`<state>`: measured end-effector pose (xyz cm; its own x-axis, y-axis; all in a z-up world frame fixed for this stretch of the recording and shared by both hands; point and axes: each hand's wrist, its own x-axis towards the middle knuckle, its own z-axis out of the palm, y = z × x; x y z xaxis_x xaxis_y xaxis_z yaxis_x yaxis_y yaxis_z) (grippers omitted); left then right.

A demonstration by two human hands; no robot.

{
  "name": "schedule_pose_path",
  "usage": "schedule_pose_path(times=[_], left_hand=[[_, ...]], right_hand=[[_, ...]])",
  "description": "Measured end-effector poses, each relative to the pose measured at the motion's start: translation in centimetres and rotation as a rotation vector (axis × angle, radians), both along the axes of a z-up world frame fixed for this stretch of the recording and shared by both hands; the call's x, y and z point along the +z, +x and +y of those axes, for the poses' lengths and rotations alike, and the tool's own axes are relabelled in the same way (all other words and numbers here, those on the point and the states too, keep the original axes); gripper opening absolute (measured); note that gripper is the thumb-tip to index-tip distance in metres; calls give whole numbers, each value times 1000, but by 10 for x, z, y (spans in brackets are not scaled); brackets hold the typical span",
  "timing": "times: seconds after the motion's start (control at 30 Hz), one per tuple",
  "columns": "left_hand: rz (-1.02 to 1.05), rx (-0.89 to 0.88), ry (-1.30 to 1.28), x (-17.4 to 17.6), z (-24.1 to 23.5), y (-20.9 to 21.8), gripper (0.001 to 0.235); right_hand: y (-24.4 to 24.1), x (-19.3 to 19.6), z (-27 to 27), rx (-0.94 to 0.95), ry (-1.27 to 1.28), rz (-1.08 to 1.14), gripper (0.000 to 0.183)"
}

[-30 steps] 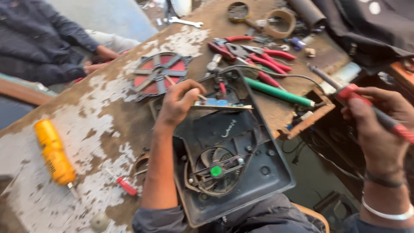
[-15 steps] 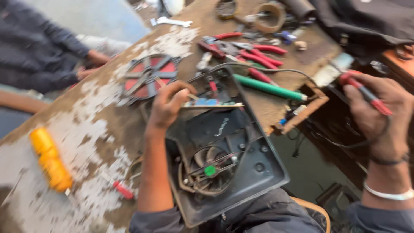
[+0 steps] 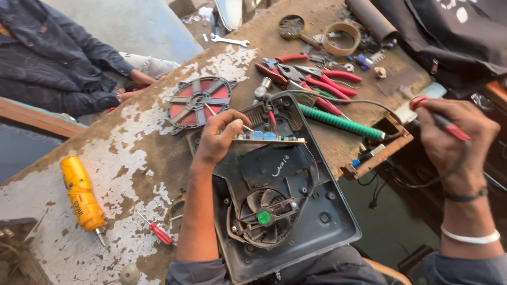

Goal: The person holds a circuit board and uses a soldering iron to work on components, then removes a blue capacitor and places it on the table. The person continues to solder and adjust parts on the board while seated at a workbench.

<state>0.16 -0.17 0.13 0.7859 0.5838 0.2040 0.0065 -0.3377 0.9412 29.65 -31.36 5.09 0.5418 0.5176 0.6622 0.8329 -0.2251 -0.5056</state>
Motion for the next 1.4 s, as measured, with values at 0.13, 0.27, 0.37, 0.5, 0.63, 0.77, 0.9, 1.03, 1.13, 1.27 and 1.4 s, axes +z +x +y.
schedule_pose_path(times=[0.13,0.27,0.37,0.5,0.63,0.77,0.9,1.03,1.13,1.27,1.4], left_hand=[[-18,-18,2,-1,-1,-1,29],[-11,-24,-35,3,2,1,29],[-30,-34,-53,-1,2,-1,30],[-39,-42,-43,-2,0,0,31],[-44,-51,-44,3,1,-1,30],[7,-9,-4,1,-3,-2,32],[-53,-50,-64,10,0,0,31],[-10,-16,-34,3,-1,-2,31],[-21,-19,17,6,-2,0,30],[13,-13,-27,3,1,1,31],[-10,-33,0,3,-3,2,31]], right_hand=[[10,-3,4,-12,-2,16,12],[9,-1,-5,14,29,-69,11],[5,0,4,15,38,-47,8],[6,-1,7,-33,-1,-29,10],[4,-4,4,-41,28,-28,12],[-1,-9,12,-49,25,59,14],[-2,2,8,-18,47,-27,11],[3,-15,11,-118,-33,37,13],[15,-18,9,-55,3,25,13],[15,-21,8,-14,74,1,12],[12,-15,8,-65,6,16,13]])
